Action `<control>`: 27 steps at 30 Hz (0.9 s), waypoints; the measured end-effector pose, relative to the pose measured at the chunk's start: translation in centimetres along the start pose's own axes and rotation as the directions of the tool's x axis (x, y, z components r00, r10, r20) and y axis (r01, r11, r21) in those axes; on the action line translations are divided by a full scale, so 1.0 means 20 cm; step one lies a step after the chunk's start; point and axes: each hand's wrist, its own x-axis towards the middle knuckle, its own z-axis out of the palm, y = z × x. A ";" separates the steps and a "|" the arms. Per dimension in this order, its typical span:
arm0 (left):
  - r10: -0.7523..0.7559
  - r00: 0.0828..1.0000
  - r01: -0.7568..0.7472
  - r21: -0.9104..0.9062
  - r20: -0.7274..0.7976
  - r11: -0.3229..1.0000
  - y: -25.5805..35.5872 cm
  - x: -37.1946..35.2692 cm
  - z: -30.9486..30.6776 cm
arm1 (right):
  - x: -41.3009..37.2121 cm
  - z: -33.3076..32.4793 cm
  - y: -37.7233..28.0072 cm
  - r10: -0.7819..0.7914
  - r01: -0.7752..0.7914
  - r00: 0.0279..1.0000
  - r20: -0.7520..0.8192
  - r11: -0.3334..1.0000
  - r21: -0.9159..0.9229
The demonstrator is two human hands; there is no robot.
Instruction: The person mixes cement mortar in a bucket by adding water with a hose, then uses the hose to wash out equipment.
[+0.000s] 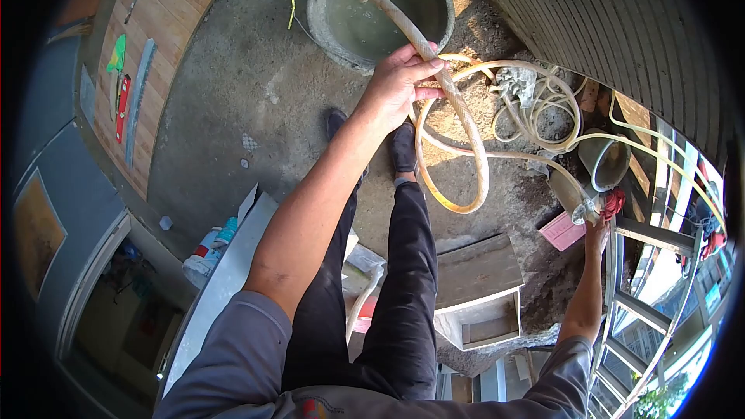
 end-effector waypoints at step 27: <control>0.024 1.000 -0.024 -0.039 -0.016 0.999 -0.07 -0.01 0.01 | 0.16 0.11 0.02 0.543 -0.683 0.653 0.528 0.121 0.720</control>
